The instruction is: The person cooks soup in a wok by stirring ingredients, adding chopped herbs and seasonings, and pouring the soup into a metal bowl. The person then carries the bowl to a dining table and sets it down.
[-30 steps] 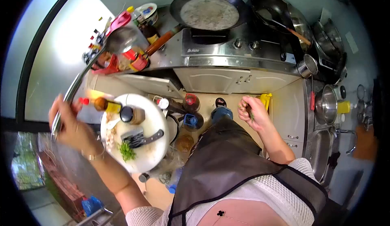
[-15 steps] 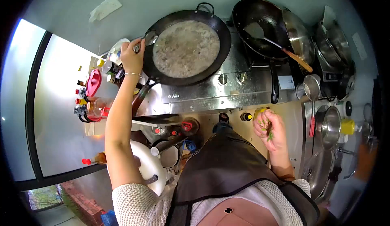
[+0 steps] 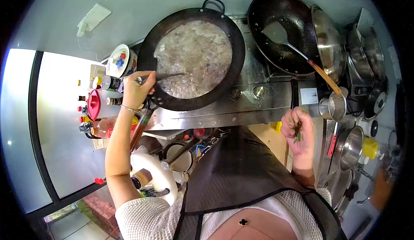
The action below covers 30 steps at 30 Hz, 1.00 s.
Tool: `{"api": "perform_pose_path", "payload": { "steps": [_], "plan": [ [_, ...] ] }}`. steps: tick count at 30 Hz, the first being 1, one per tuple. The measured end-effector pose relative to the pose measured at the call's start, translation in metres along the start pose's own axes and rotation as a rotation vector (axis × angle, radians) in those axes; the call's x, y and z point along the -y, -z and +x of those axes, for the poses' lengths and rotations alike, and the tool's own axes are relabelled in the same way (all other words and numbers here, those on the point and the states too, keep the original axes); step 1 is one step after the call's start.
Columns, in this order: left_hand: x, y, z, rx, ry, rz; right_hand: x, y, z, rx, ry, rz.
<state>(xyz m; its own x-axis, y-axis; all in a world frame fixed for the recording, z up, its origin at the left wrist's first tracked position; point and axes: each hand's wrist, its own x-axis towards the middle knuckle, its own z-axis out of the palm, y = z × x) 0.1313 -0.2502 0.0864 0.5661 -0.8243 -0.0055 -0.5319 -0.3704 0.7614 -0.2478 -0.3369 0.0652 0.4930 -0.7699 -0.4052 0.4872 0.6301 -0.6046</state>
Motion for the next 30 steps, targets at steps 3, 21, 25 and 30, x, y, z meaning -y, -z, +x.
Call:
{"api": "perform_pose_path", "payload": {
  "steps": [3, 21, 25, 30],
  "plan": [
    [0.002, -0.017, 0.011, -0.047, 0.093, -0.245, 0.0, -0.008, 0.006, -0.017, 0.008, -0.011],
    [0.003, 0.03, 0.002, 0.039, -0.905, 0.701, -0.016, -0.029, 0.032, 0.035, 0.023, 0.082],
    [0.008, 0.03, -0.009, -0.208, -0.734, 0.441, -0.016, -0.033, 0.034, 0.048, 0.039, 0.066],
    [0.015, 0.024, -0.014, -0.193, -0.661, 0.365, -0.019, -0.032, 0.036, 0.053, 0.042, 0.076]
  ]
}}
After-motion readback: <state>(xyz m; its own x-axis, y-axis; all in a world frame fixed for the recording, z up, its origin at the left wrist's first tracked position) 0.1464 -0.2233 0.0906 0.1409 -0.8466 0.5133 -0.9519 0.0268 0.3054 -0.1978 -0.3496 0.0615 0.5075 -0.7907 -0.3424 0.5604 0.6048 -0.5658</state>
